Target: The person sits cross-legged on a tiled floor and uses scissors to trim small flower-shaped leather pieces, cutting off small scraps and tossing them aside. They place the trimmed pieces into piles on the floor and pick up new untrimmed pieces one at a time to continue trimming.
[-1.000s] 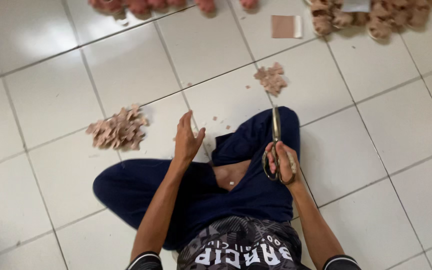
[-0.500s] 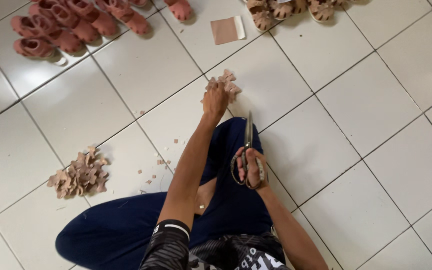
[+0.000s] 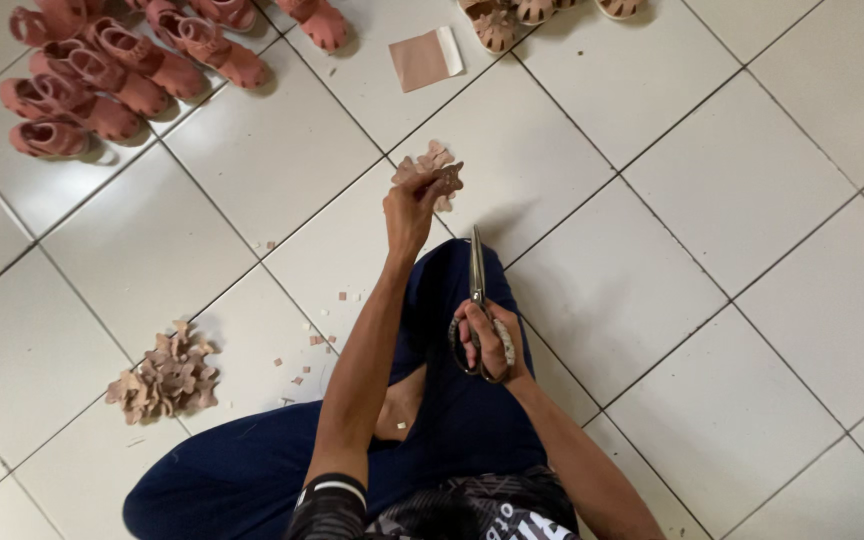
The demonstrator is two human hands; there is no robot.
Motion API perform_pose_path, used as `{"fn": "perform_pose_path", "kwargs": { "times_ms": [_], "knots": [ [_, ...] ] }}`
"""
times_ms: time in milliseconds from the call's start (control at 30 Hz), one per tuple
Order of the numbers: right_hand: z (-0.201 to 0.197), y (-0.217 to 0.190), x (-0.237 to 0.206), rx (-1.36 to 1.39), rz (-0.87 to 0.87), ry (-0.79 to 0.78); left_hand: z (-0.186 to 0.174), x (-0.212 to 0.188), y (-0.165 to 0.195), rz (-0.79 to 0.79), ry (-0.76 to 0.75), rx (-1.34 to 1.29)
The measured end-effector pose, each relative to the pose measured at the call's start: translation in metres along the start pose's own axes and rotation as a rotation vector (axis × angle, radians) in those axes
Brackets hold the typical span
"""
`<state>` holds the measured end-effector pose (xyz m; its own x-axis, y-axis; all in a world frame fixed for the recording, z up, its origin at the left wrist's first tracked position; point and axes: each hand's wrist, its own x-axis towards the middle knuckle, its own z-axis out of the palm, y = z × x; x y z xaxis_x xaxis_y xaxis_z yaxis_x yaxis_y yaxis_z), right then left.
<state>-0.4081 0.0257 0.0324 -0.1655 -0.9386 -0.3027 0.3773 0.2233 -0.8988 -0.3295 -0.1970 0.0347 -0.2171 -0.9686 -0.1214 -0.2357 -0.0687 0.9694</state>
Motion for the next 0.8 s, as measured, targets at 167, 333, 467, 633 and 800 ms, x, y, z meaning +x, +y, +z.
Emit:
{"fn": "perform_pose_path", "kwargs": {
  "times_ms": [167, 333, 467, 633, 800],
  "knots": [
    [0.014, -0.017, -0.011, -0.138, -0.079, 0.039, -0.052, -0.062, 0.019, -0.035, -0.065, -0.382],
    [0.038, -0.051, -0.002, -0.073, -0.516, 0.050, -0.092, -0.135, 0.037, -0.059, -0.198, -0.487],
    [0.056, -0.077, -0.005, -0.098, -0.326, 0.008, -0.105, -0.180, 0.053, -0.104, -0.294, -0.491],
    [0.072, -0.081, -0.010, 0.186, -0.108, -0.116, -0.109, -0.200, 0.052, -0.076, -0.426, -0.855],
    [0.080, -0.069, -0.029, 0.001, -0.200, -0.063, -0.112, -0.206, 0.047, -0.097, -0.276, -0.985]
  ]
}}
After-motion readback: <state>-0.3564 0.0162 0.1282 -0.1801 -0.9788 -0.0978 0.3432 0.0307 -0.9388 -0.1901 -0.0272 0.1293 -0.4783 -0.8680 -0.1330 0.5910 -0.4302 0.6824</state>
